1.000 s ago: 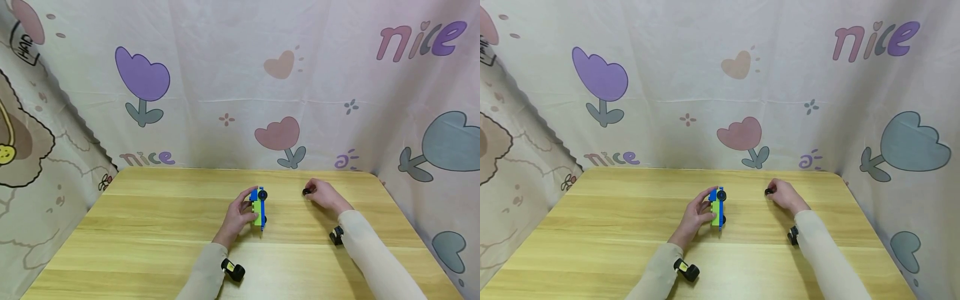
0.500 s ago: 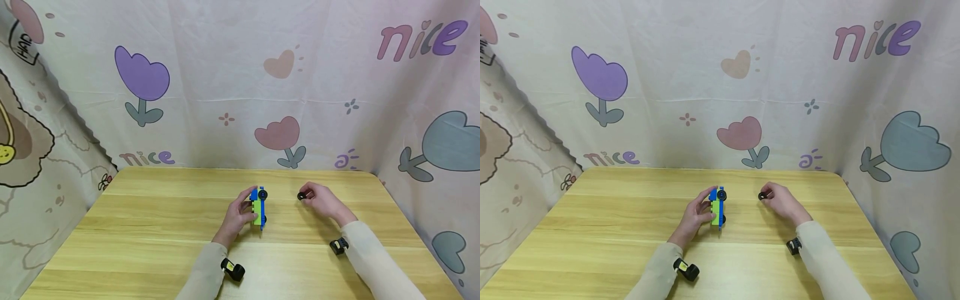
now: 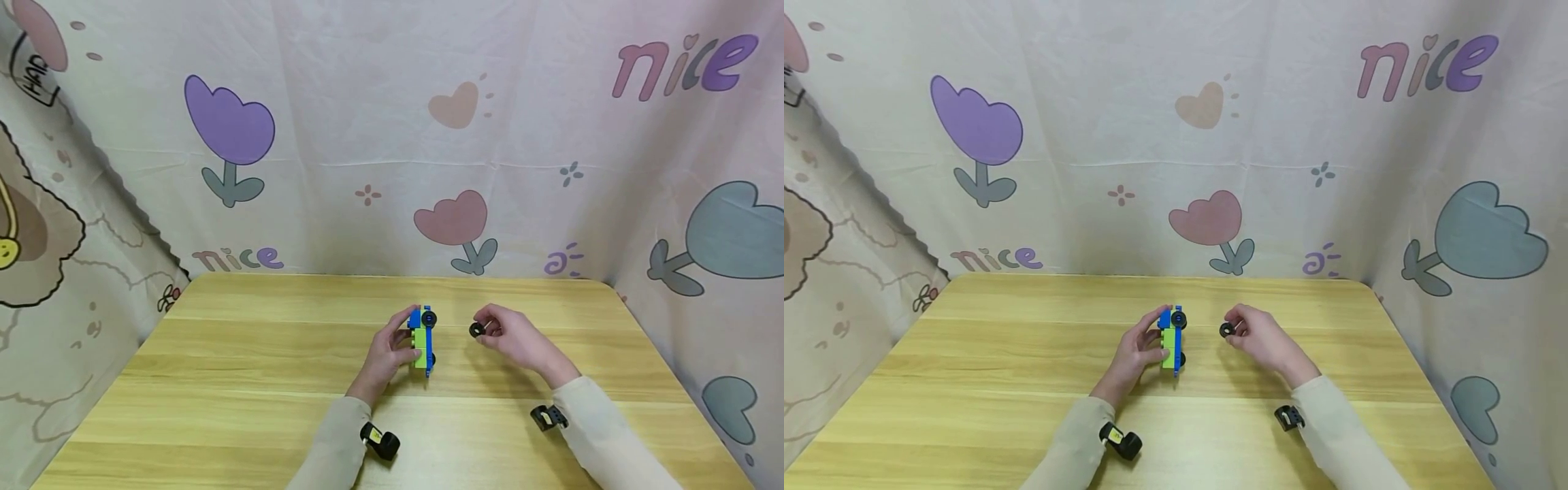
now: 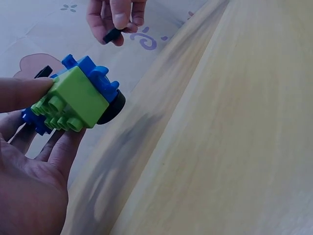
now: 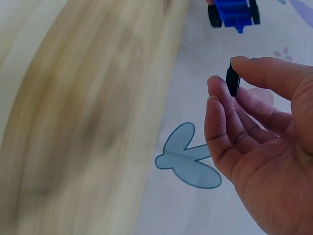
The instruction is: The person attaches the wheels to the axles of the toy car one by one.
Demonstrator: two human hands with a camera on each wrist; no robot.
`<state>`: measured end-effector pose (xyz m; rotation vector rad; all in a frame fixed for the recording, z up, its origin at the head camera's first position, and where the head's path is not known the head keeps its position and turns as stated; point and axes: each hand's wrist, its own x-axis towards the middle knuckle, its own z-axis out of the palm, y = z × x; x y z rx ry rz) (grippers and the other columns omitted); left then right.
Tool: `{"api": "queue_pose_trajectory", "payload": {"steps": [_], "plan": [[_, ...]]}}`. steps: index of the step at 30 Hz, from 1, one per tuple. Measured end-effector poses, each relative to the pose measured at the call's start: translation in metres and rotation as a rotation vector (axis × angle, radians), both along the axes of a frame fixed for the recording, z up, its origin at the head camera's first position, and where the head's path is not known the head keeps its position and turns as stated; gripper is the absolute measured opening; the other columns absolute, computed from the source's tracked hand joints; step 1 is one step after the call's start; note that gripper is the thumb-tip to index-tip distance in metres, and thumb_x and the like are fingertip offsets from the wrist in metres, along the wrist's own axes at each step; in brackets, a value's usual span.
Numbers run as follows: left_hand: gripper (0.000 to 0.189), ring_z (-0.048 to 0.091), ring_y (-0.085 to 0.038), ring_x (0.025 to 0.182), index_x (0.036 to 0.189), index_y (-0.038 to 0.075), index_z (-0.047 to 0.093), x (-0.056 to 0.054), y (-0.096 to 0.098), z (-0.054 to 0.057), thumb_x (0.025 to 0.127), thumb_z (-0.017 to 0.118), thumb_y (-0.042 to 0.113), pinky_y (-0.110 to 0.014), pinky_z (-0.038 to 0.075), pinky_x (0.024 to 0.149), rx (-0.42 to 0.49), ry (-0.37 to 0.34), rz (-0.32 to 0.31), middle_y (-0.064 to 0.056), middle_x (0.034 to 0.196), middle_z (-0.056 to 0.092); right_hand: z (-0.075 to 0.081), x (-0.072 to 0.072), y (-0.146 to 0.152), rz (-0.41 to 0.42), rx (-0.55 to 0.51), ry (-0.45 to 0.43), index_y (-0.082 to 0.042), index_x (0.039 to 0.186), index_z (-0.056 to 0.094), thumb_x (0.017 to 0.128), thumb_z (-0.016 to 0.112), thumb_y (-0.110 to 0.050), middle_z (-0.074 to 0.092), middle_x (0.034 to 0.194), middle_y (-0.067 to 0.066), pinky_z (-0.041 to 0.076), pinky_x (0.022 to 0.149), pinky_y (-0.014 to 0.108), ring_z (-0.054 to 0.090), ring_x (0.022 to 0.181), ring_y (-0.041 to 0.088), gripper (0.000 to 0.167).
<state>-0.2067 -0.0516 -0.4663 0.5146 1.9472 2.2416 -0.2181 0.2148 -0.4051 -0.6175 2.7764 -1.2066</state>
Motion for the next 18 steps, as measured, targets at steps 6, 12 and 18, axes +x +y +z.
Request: {"api": "queue_pose_trajectory", "payload": {"steps": [6, 12, 18], "plan": [[0.077, 0.053, -0.033, 0.119, 0.149, 0.02, 0.043, 0.0, 0.0, 0.0, 0.081, 0.06, -0.013, -0.038, 0.051, 0.088, 0.021, -0.014, -0.005, -0.01, 0.144, 0.047, 0.003, 0.006, -0.006, 0.007, 0.014, 0.008, 0.002, 0.108, 0.063, 0.084, 0.071, 0.002, 0.064, 0.091, 0.003, 0.052, 0.071, 0.032, 0.06, 0.081, 0.016, 0.026], [0.077, 0.053, -0.032, 0.118, 0.149, 0.02, 0.043, 0.001, -0.001, 0.001, 0.082, 0.06, -0.013, -0.038, 0.051, 0.089, 0.022, -0.02, -0.003, -0.012, 0.142, 0.049, 0.005, 0.012, -0.012, 0.008, 0.038, -0.006, -0.001, 0.109, 0.064, 0.084, 0.072, 0.001, 0.063, 0.092, 0.001, 0.052, 0.072, 0.032, 0.059, 0.082, 0.016, 0.026], [0.077, 0.054, -0.032, 0.117, 0.149, 0.021, 0.043, 0.001, -0.001, 0.001, 0.082, 0.059, -0.014, -0.037, 0.051, 0.089, 0.022, -0.019, 0.0, -0.012, 0.14, 0.05, 0.008, 0.019, -0.017, 0.018, 0.042, 0.017, -0.003, 0.109, 0.064, 0.084, 0.073, 0.0, 0.062, 0.092, -0.001, 0.052, 0.074, 0.033, 0.058, 0.084, 0.015, 0.027]]}}
